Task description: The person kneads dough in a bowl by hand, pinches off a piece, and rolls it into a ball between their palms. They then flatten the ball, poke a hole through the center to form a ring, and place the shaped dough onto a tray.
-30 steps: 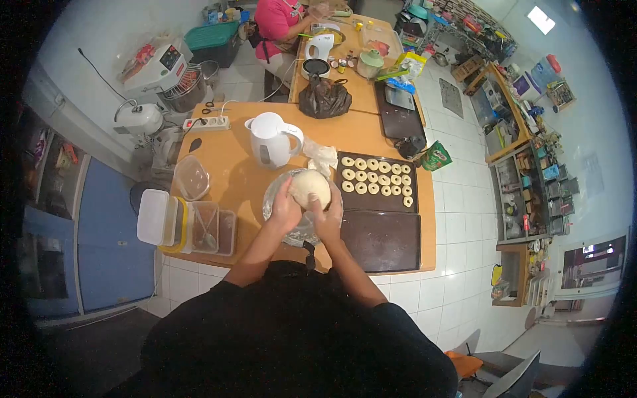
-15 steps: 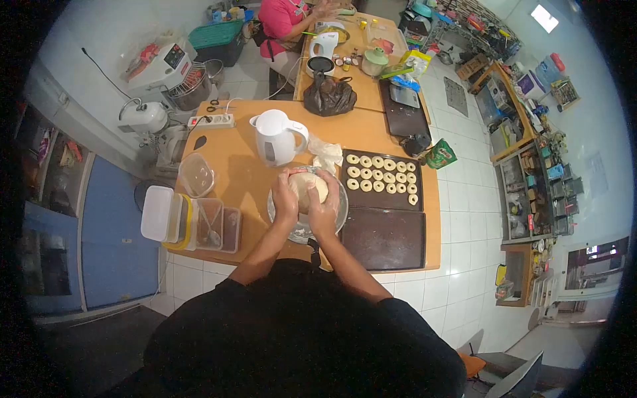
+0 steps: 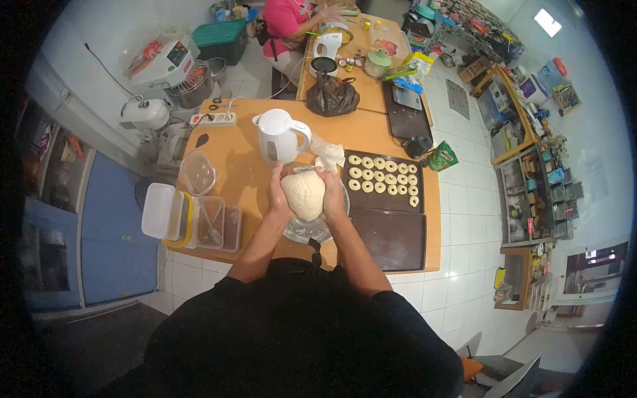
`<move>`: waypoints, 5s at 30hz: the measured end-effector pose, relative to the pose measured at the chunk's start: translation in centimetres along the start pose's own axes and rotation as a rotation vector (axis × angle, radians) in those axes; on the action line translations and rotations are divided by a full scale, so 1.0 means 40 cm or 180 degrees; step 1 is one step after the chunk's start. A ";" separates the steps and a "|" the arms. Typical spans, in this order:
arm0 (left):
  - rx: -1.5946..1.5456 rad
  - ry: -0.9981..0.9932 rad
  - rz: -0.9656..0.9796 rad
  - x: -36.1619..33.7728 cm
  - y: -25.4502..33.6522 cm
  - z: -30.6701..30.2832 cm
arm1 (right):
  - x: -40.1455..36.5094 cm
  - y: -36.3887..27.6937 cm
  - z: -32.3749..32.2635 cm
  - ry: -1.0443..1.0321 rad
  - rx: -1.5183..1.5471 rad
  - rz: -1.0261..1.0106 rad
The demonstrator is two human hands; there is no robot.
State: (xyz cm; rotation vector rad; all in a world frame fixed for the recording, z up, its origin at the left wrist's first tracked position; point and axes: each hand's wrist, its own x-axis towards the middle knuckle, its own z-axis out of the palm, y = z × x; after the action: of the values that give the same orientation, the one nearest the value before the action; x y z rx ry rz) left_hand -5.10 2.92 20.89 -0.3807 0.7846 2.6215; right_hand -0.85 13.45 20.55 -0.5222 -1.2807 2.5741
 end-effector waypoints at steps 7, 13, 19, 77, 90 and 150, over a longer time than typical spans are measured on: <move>0.0553 -0.0921 -0.0580 0.003 0.029 -0.022 | 0.009 -0.033 -0.027 -0.0729 0.0239 0.0822; 0.0924 -0.0774 0.0026 -0.010 0.004 -0.044 | -0.002 -0.134 0.027 -0.1354 -0.0774 0.1084; 0.0484 -0.0903 0.0387 -0.060 0.032 0.040 | -0.011 -0.104 0.079 -0.1042 -0.1326 0.0073; 0.3568 -0.0109 0.2170 -0.076 0.024 -0.011 | -0.088 -0.017 0.053 -0.0041 -0.3789 -0.2025; 0.2402 -0.0038 0.1006 -0.021 0.039 -0.062 | -0.032 0.018 0.067 0.0324 -0.2660 -0.1423; -0.0588 -0.0461 -0.0140 0.058 -0.086 -0.196 | -0.131 0.049 0.014 -0.0321 -0.3122 -0.1385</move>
State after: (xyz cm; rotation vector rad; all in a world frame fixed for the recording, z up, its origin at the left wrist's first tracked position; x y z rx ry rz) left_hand -4.57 1.75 12.13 -0.2510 0.4838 2.6525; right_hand 3.64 10.07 20.42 -0.2026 -2.3419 1.5156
